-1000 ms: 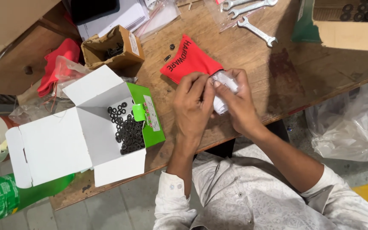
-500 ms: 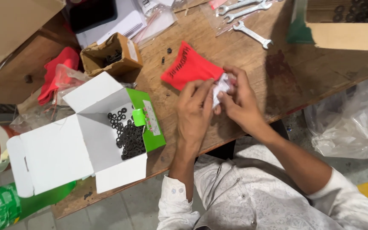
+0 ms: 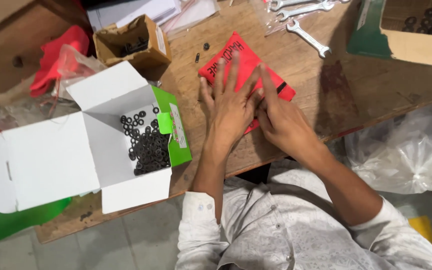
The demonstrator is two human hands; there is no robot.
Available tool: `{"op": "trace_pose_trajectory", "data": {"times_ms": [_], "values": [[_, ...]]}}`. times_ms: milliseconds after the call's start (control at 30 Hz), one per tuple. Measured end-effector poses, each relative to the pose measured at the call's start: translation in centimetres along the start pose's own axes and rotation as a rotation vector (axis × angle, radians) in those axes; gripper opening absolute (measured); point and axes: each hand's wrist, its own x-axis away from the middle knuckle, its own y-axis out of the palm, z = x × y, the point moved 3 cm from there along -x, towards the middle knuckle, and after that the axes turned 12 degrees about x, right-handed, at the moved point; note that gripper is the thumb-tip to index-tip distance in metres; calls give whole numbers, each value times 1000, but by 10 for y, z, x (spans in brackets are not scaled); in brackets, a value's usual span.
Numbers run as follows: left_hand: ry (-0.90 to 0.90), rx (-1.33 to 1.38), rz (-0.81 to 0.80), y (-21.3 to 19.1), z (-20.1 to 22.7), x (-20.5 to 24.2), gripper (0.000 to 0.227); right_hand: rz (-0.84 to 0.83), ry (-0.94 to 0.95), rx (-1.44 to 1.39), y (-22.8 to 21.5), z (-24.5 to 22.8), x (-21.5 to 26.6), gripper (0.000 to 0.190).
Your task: The person sits at a wooden workbench and sorts small black washers and metal fittings from an open box, picking pieces one at a time into their palm and placing sorted pieces on the table. They open a cardboard box of hardware, handle red zippered hardware pouches, and continue picking through the washers.
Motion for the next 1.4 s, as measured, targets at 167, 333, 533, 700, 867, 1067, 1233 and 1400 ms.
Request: {"op": "trace_pose_trajectory", "data": {"times_ms": [167, 333, 533, 700, 867, 1067, 1233, 1400], "values": [[-151, -14, 86, -5, 3, 3, 74, 32, -349, 277, -12, 6, 20, 73], [-264, 598, 384, -11, -2, 52, 70, 104, -380, 139, -23, -13, 20, 49], [-279, 986, 316, 11, -11, 84, 57, -4, -366, 258, 1, -7, 13, 30], [-311, 1117, 321, 20, -18, 85, 58, 17, -446, 296, -7, -21, 18, 33], [-340, 1302, 318, 21, -21, 84, 57, 60, -450, 273, -4, -14, 19, 30], [-314, 1288, 324, 18, -19, 86, 58, -14, -407, 37, -6, -4, 10, 22], [-282, 1283, 360, 23, -18, 86, 59, -39, -219, -46, -1, -6, 9, 15], [-261, 1063, 454, 9, -14, 92, 50, 127, -237, 124, -16, 5, 12, 13]]}}
